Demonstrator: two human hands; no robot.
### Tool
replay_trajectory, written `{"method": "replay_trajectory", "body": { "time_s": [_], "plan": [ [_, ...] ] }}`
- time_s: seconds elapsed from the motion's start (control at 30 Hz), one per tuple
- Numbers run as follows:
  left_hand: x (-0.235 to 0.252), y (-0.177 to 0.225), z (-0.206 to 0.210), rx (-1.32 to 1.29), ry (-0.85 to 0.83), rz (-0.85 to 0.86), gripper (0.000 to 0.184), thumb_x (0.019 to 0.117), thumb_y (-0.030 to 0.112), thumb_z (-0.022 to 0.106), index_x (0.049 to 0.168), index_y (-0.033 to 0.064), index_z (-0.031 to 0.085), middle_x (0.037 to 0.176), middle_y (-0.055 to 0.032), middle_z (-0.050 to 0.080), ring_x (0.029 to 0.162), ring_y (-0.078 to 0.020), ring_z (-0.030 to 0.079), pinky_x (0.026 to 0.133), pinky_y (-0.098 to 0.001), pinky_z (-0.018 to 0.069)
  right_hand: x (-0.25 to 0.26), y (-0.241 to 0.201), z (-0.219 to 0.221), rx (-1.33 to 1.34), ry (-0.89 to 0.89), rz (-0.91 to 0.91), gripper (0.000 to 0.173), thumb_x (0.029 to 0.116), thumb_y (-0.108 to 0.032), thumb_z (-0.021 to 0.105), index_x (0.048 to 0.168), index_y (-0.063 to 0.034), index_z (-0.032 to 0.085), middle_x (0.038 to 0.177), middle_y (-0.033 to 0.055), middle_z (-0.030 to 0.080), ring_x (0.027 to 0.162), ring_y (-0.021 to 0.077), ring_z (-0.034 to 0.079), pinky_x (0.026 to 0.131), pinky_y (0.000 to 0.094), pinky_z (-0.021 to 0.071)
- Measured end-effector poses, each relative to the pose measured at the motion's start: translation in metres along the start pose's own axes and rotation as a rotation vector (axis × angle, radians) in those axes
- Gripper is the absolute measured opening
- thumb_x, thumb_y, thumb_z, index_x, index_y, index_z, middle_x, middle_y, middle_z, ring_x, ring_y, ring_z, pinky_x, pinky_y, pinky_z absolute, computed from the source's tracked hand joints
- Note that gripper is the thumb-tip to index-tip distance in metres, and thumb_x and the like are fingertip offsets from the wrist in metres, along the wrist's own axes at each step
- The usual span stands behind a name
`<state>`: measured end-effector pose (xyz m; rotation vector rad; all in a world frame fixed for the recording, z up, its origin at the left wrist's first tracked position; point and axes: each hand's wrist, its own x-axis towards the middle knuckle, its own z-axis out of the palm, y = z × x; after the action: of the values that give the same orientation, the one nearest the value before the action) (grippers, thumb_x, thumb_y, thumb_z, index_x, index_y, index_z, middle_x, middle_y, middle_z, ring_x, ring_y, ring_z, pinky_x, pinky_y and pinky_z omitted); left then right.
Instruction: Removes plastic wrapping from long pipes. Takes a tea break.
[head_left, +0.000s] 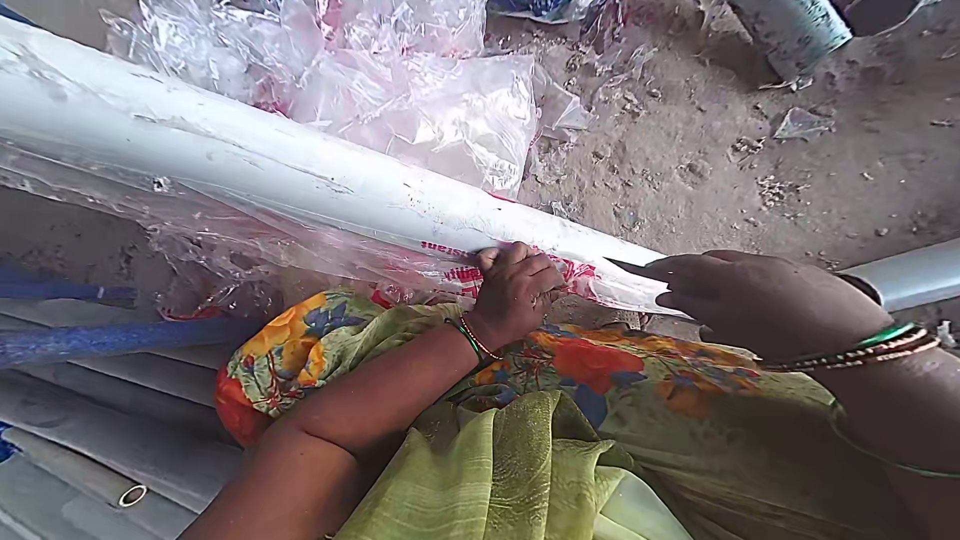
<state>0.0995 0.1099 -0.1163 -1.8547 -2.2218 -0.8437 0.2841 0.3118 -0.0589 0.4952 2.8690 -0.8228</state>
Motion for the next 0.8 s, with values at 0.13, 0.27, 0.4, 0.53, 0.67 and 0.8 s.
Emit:
{"method": "replay_trajectory", "body": {
  "time_s": [0.13,0.27,0.4,0.53,0.67,0.8],
  "plan": [
    [-0.007,0.001,-0.001,-0.035,0.017,0.002,0.011,0.0862,0.02,0.07,0.081,0.0141,0.077,0.085,-0.0031,0.072,0.086,-0.0248,0.061,0.087,-0.0485,0.0331,-0.002,-0.003,-0.001,-0.053,0.027,-0.034,0.026,0.1015,-0.02,0.064,0.118,-0.0003,0.07,0.1,0.0228,0.071,0.087,0.0449,0.07,0.072,0.0657,0.0515],
    [-0.01,0.0,0.0,-0.058,0.024,0.0,0.011,0.087,0.02,0.069,0.081,0.0149,0.077,0.087,-0.0027,0.073,0.088,-0.024,0.061,0.087,-0.0481,0.0316,0.001,0.004,0.002,-0.116,-0.024,-0.046,0.018,0.0992,-0.016,0.068,0.107,-0.0007,0.073,0.094,0.0218,0.07,0.089,0.0448,0.069,0.072,0.0637,0.0526],
    [-0.01,-0.001,0.0,-0.07,0.006,-0.005,0.012,0.0888,0.021,0.068,0.082,0.0154,0.077,0.089,-0.0017,0.074,0.09,-0.0234,0.061,0.088,-0.048,0.0306,0.006,0.009,0.008,-0.137,-0.081,-0.026,0.014,0.0979,-0.015,0.07,0.104,-0.0031,0.074,0.094,0.02,0.071,0.091,0.0437,0.07,0.073,0.0634,0.053],
    [-0.01,-0.001,0.001,-0.068,0.011,0.001,0.012,0.0885,0.022,0.069,0.082,0.0158,0.076,0.089,-0.0015,0.074,0.091,-0.0232,0.062,0.088,-0.0478,0.0306,0.013,0.008,0.016,-0.111,-0.083,-0.025,0.014,0.0985,-0.014,0.069,0.104,-0.0021,0.074,0.096,0.0218,0.07,0.094,0.0457,0.069,0.075,0.0654,0.0525],
    [-0.011,-0.001,0.002,-0.068,0.021,0.004,0.013,0.0887,0.022,0.068,0.082,0.0163,0.077,0.088,-0.0016,0.073,0.091,-0.0231,0.062,0.088,-0.0475,0.0306,0.021,0.011,0.018,-0.058,-0.123,0.016,0.018,0.1022,-0.015,0.063,0.108,-0.0005,0.072,0.1,0.0234,0.07,0.099,0.0469,0.068,0.08,0.0674,0.0503],
    [-0.012,-0.002,0.002,-0.061,0.024,0.01,0.012,0.0885,0.022,0.068,0.082,0.0163,0.077,0.088,-0.0019,0.073,0.091,-0.0234,0.062,0.088,-0.0476,0.0305,0.026,0.013,0.023,0.009,-0.191,0.077,0.021,0.1043,-0.017,0.06,0.113,-0.0015,0.071,0.108,0.0232,0.07,0.104,0.0455,0.067,0.086,0.0676,0.0488]
  ]
}}
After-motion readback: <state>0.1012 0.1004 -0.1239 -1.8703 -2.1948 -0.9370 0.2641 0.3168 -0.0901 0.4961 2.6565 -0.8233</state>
